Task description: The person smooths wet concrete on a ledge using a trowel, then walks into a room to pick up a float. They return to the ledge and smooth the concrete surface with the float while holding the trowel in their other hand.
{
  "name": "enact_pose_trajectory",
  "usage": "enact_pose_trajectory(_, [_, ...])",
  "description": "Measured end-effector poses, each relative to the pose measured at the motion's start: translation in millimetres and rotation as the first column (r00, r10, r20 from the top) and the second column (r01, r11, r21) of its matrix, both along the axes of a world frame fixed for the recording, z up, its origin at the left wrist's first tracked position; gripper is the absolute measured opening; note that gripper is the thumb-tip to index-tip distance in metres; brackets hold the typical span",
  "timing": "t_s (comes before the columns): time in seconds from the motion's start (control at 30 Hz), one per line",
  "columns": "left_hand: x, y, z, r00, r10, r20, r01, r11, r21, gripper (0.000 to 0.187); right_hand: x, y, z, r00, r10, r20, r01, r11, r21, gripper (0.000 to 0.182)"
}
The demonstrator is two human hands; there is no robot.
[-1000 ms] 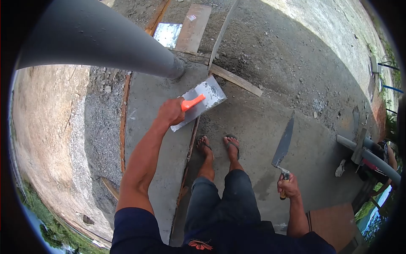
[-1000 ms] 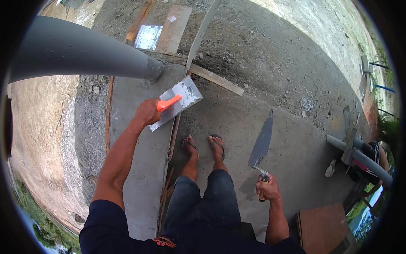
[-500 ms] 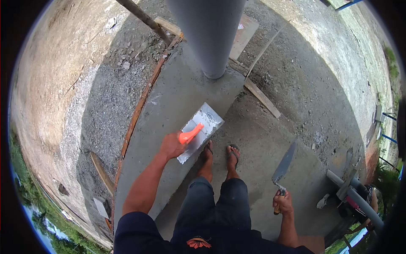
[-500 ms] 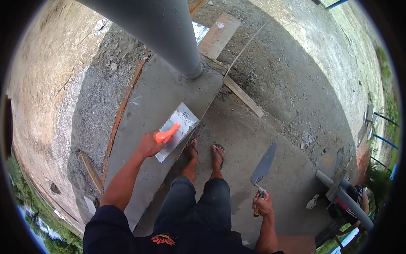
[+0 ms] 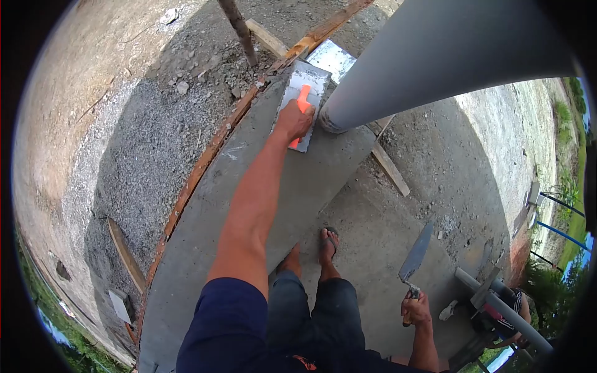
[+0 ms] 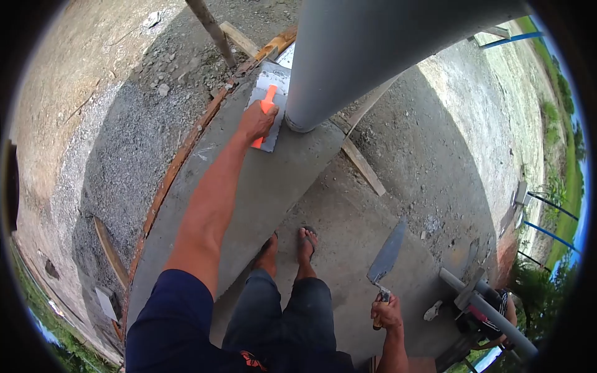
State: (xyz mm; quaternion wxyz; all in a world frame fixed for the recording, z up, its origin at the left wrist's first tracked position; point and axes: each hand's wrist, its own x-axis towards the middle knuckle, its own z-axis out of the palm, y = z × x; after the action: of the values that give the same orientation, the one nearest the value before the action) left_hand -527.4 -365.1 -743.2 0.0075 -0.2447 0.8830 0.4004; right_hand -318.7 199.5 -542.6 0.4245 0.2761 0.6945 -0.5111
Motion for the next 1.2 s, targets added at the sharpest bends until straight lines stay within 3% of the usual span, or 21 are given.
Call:
enact_pose_trajectory(0.03, [2,0,-3,0.998,0.058,-0.017,-0.060,0.993,-0.099,0.047,2,-1,-3,1.000,0.000,-0.007,0.000,1.000,-0.005,0.016])
enact_pose_trajectory(0.13, [22,-35,19,0.967,0.234,0.102,-0.244,0.965,0.101,0.047,7,-9,-5,1.000,0.006,0.008,-0.006,1.000,-0.009,0.017])
enact_pose_trajectory(0.23, [44,-71,26,0.933,0.311,0.180,-0.332,0.938,0.097,0.045,3,-21,1,1.000,0.017,0.015,-0.016,1.000,-0.023,0.017])
enact_pose_trajectory(0.33, [36,-34,54,0.981,0.176,0.079,-0.188,0.966,0.180,0.046,0,-25,2,1.000,0.025,0.018,-0.025,0.999,-0.022,0.018])
enact_pose_trajectory(0.43, [11,6,43,0.990,0.031,0.136,-0.037,0.998,0.043,0.048,0,-26,4,1.000,0.019,0.012,-0.019,1.000,-0.006,0.018])
enact_pose_trajectory(0.53, [-5,-18,36,0.980,0.119,0.157,-0.133,0.987,0.085,0.050,2,-23,2,1.000,0.017,0.007,-0.017,1.000,-0.011,0.017])
enact_pose_trajectory(0.63, [-15,-50,46,0.979,0.126,0.159,-0.130,0.991,0.014,0.053,5,-18,2,1.000,0.004,-0.001,-0.004,0.999,-0.033,0.018])
enact_pose_trajectory(0.73, [-5,-33,56,0.981,0.138,0.134,-0.143,0.989,0.028,0.056,8,-20,6,0.999,-0.032,0.004,0.032,0.999,-0.020,0.015])
enact_pose_trajectory(0.83, [19,4,58,0.973,-0.035,0.228,0.034,0.999,0.011,0.055,10,-23,12,0.998,-0.051,0.022,0.051,0.998,-0.025,0.014])
enact_pose_trajectory(0.93, [11,-25,47,0.971,0.025,0.237,-0.016,0.999,-0.039,0.054,9,-22,8,0.999,-0.032,0.026,0.033,0.999,-0.038,0.015])
enact_pose_trajectory(1.03, [21,-62,62,0.963,0.204,0.177,-0.188,0.977,-0.102,0.053,14,-18,3,0.998,-0.063,-0.007,0.062,0.996,-0.070,0.017])
enact_pose_trajectory(1.13, [30,-57,79,0.955,0.173,0.242,-0.165,0.985,-0.053,0.054,18,-17,-3,0.994,-0.109,0.004,0.109,0.988,-0.110,0.017])
enact_pose_trajectory(1.17, [28,-41,81,0.979,0.106,0.176,-0.117,0.992,0.053,0.054,19,-18,-4,0.993,-0.118,0.016,0.120,0.986,-0.119,0.016])
enact_pose_trajectory(1.2, [17,-20,76,0.979,0.057,0.197,-0.067,0.997,0.044,0.054,19,-22,-5,0.994,-0.106,0.027,0.108,0.988,-0.113,0.016])
